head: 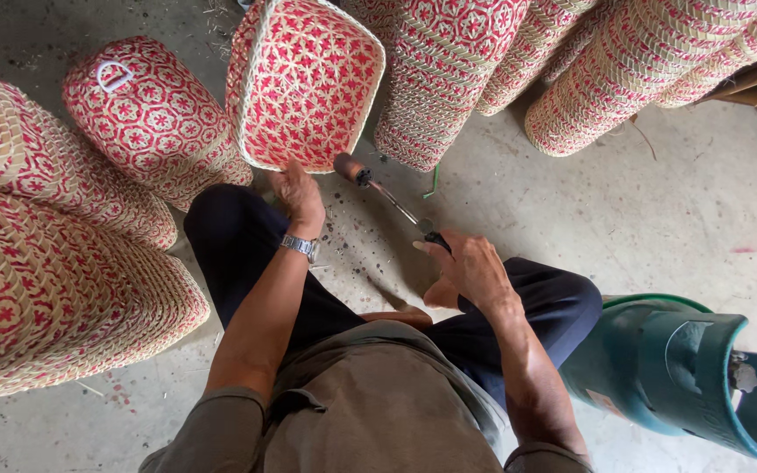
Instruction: The person uses a handheld blowtorch to sear the surface of woven baskets. They rotate each basket to apply the flame evenly and then place the finished items aside.
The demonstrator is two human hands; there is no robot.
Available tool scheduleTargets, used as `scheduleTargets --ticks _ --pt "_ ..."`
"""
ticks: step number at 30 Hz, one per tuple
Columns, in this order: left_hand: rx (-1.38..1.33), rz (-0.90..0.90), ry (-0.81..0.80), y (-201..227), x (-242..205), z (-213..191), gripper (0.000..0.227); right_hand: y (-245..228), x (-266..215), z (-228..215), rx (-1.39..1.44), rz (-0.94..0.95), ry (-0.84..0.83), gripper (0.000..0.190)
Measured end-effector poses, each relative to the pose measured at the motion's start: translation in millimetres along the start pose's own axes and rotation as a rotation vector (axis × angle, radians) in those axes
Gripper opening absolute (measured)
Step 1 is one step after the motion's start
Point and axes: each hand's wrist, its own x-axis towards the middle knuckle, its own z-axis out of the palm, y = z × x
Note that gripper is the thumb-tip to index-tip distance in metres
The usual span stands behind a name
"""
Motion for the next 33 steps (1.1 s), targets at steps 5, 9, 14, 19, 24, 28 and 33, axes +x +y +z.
scheduleTargets --ticks 5,9,14,19,24,28,33 --pt "0.135 -0.357 0.146 46 -4 22 0.033 4 -4 -2 0.069 0.032 0.092 0.033" --pt "-0.105 -0.208 -0.019 51 -3 21 0.037 13 1 -8 0.058 -0.018 0.109 0.031" --pt "0.027 -0.333 -0.034 18 5 -19 0.038 27 12 -13 0.037 0.084 0.159 0.034" --pt "0.08 -0.298 -0.077 30 13 -18 0.052 37 13 -19 0.091 0.032 0.224 0.032" --pt "0.236 -0.481 -0.065 56 13 3 0.049 51 16 -24 0.016 0.066 0.147 0.034" --pt "0.306 -0.418 -0.188 92 15 19 0.049 60 13 -23 0.046 0.058 0.227 0.032" --pt "0.368 -0.389 -0.245 104 31 33 0.038 62 13 -30 0.035 0.088 0.196 0.033"
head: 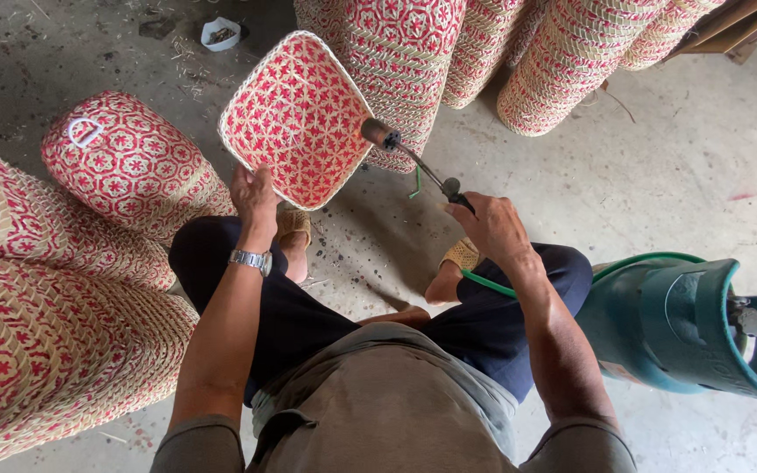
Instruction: The person uses a handheld blowtorch to sear the surface of woven baskets. They rotate each basket to apply the flame evenly and then place the finished items aside.
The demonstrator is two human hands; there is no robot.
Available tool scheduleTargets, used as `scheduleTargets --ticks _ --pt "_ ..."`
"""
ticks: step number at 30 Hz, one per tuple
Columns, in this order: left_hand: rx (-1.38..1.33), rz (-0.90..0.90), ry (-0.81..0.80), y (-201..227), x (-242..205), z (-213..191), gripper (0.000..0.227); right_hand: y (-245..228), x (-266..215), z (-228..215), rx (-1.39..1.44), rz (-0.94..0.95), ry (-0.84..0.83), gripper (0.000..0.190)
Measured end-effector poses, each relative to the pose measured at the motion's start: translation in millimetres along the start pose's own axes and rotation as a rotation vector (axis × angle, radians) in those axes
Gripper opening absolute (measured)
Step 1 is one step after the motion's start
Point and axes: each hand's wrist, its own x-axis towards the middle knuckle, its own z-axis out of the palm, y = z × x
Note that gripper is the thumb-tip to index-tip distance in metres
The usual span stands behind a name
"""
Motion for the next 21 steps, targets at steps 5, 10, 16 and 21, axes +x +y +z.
scheduleTargets --ticks 5,10,16,21 --pt "0.339 0.287 -0.035 -3 20 -14 0.019 -1 -2 -11 -0.004 0.06 -0.062 0.029" --pt "0.598 0.284 -0.002 13 35 -14 0.018 -6 -4 -13 -0.008 0.11 -0.079 0.031" --pt "0.688 0.318 -0.068 29 47 -14 0.02 0 -2 -21 -0.035 0.049 -0.131 0.033" --pt "0.784 0.401 -0.096 33 52 -20 0.022 0 5 -25 0.061 0.211 -0.13 0.036"
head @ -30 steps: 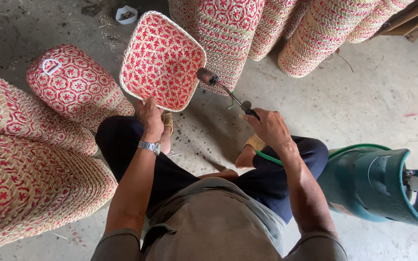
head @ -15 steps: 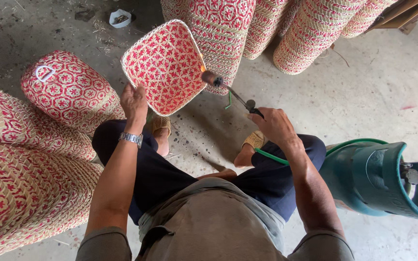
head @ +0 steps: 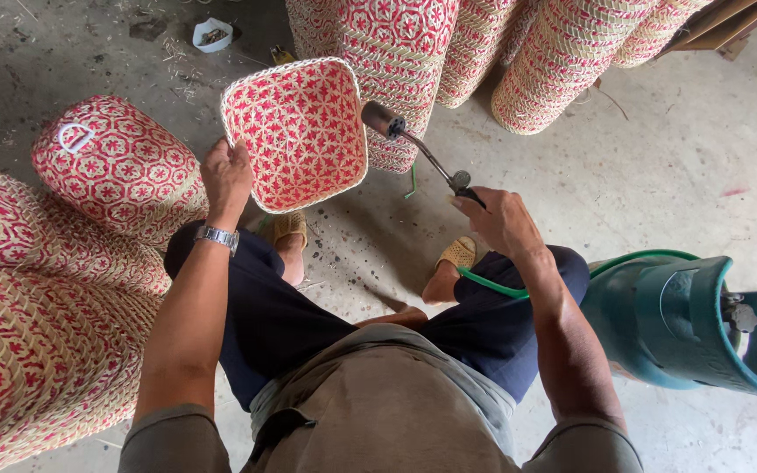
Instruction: The person uses a handheld blowtorch to sear the surface of woven baskets. They rotate each basket to apply the flame evenly and then place the finished items aside.
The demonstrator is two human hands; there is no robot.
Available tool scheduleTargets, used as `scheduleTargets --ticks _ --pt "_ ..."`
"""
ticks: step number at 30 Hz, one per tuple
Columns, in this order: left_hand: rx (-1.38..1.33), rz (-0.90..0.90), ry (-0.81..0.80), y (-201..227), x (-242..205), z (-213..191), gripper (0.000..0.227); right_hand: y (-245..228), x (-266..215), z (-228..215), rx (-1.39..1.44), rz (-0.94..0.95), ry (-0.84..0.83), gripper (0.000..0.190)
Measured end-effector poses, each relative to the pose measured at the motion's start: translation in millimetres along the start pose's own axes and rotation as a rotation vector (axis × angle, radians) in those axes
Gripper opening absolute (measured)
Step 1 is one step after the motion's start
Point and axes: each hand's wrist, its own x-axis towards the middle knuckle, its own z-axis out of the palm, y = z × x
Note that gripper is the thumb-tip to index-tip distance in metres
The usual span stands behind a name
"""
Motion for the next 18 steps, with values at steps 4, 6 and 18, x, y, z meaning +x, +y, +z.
scheduleTargets --ticks 4,6,18 --pt "0.044 0.031 -0.001 3 1 -1 0.022 1 1 -1 -0.025 -0.035 -0.055 0.031" --pt "0.076 0.121 0.002 0 -1 -3 0.021 2 0 1 -0.038 -0.098 -0.045 0.031" --pt "0.26 0.283 -0.008 -9 1 12 0.019 -27 5 -5 0.071 -0.107 -0.033 0.035"
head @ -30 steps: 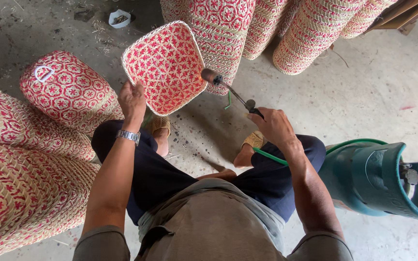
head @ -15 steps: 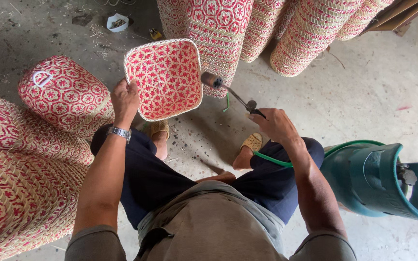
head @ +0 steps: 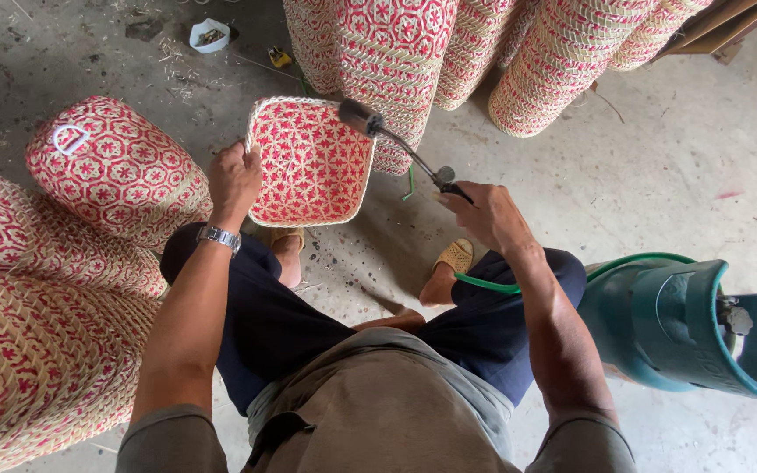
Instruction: The person uses a handheld blowtorch to sear the surface of woven baskets. They rotate each basket to apply the flame evenly and then place the finished items aside.
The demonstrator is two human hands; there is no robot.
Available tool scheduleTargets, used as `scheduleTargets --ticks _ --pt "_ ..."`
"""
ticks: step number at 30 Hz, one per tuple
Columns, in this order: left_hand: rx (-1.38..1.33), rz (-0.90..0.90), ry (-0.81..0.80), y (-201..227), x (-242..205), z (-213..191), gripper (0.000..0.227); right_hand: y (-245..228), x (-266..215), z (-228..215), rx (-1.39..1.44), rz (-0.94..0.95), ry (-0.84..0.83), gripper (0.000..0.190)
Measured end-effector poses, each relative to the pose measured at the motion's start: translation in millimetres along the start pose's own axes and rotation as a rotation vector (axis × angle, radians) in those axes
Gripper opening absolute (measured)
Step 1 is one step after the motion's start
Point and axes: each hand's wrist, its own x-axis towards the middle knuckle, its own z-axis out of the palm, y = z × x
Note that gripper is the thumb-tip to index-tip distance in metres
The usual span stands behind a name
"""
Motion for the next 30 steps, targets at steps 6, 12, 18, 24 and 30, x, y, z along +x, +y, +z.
scheduleTargets --ticks 6,12,18,24,30 --pt "0.088 -0.103 -0.013 -6 4 3 0.023 1 -14 0 0.01 0.058 -0.011 0.031" --pt "0.032 -0.104 -0.025 19 4 0 0.023 21 -13 34 -0.129 -0.157 0.151 0.031" --pt "-0.06 -0.179 -0.142 48 1 3 0.028 13 7 88 -0.084 -0.208 0.191 0.035" --pt "0.011 -0.059 -0.004 23 3 5 0.024 23 -13 70 -0.165 -0.151 0.11 0.033" --pt "0.08 -0.026 0.041 5 5 12 0.014 16 -46 32 0.038 -0.101 0.19 0.03"
